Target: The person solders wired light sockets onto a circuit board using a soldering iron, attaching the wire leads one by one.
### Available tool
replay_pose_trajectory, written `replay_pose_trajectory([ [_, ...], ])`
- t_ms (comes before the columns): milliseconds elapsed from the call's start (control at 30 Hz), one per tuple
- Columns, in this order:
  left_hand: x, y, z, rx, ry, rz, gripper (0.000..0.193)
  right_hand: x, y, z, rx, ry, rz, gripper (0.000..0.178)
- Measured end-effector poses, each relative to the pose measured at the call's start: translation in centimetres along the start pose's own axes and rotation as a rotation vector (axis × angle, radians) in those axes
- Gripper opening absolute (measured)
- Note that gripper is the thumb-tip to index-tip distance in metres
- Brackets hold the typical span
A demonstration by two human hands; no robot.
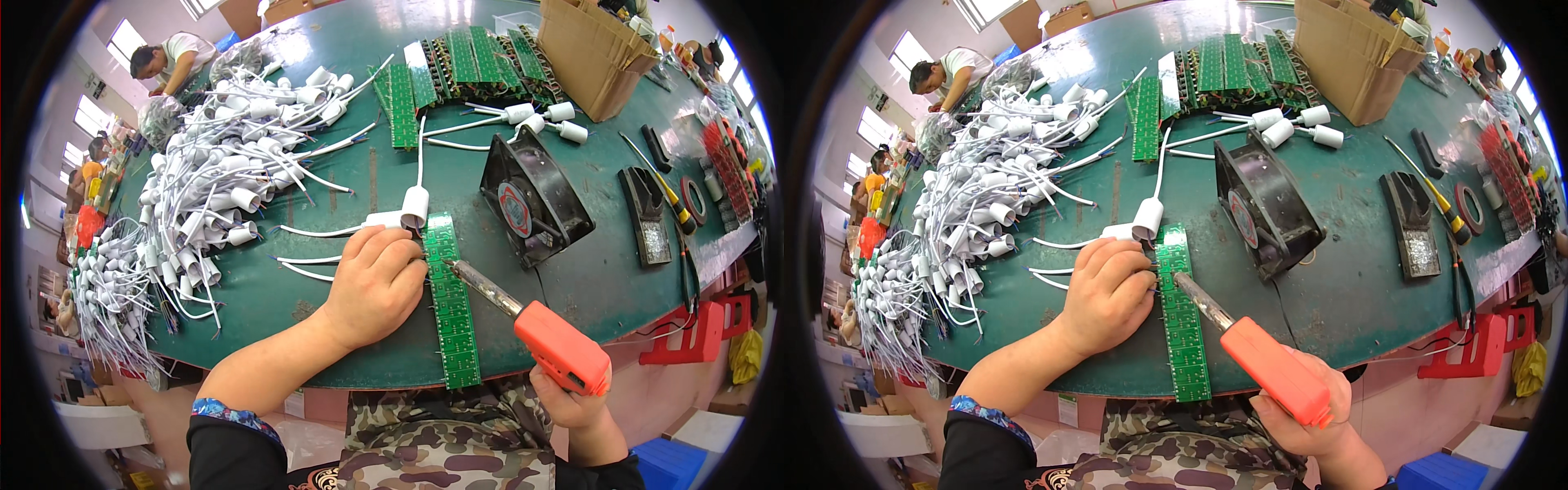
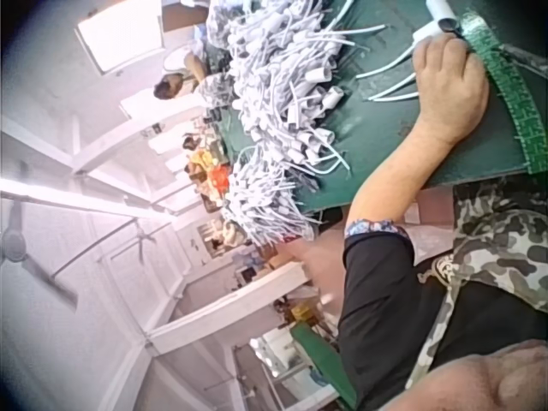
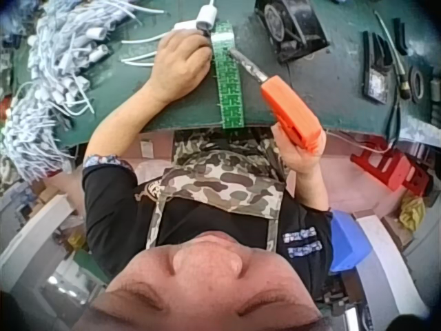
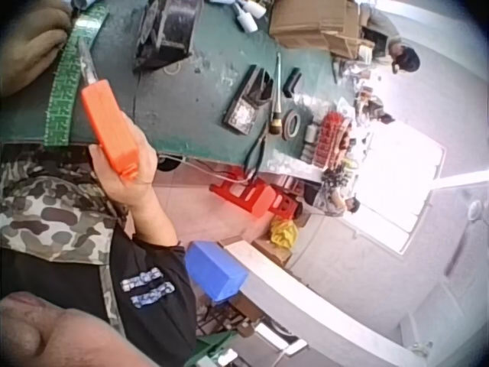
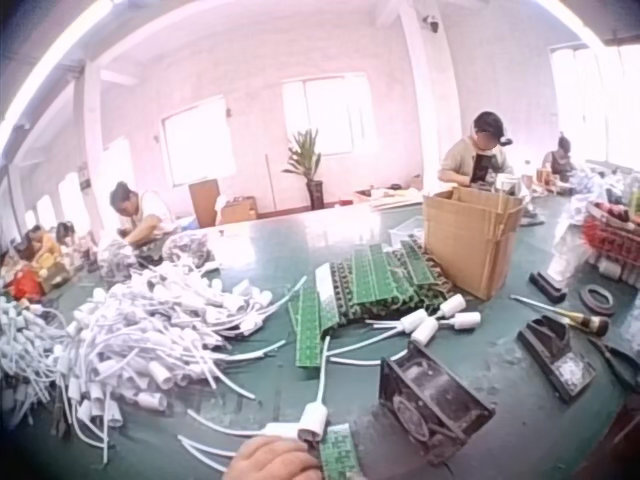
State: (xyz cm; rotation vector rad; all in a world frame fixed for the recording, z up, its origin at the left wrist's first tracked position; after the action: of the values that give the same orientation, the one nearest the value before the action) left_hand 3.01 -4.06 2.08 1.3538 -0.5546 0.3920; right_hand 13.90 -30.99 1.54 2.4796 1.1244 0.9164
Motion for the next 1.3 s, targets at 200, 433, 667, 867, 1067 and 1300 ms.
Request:
replay_pose_trajectory([
  [200, 0.3, 0.6, -0.9, -0.151, -0.016, -0.037, 0.022, -0.5, 0.3, 0.3, 0.021, -0.024, -0.016, 0.053],
  [433, 0.6, 1.0, -1.4, -0.232, -0.044, -0.103, 0.019, -0.1, 0.5, 0.1, 0.008, -0.012, -0.02, 0.054],
  [667, 0.6, 0.8, -1.5, -0.262, -0.031, -0.109, 0.021, 0.0, 0.4, 0.2, 0.02, -0.011, -0.026, 0.054],
  [867, 0.7, 0.3, -1.1, -0.215, 0.026, -0.021, 0.02, -0.5, -0.3, 0.8, 0.105, -0.063, -0.041, 0.056],
  [1067, 0.7, 0.2, -0.7, -0.145, 0.008, -0.007, 0.019, 0.0, -0.9, 0.6, 0.135, -0.036, -0.052, 0.056],
  [1300, 0.7, 0.2, -0.6, -0.131, 0.002, -0.009, 0.018, -0.1, -1.2, 0.7, 0.131, -0.047, -0.058, 0.053],
])
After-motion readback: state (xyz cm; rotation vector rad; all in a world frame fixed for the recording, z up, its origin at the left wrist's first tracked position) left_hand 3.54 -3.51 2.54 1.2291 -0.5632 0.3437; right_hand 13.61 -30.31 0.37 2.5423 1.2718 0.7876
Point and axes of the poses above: each hand's wrist, its own x-axis towards the middle knuckle, its own y-axis out of the back of the hand, z = x × y, the point moved 4 cm from there along x, towards the middle knuckle, and after that the axes turned 4 degrees about -x, right-handed, at the moved point
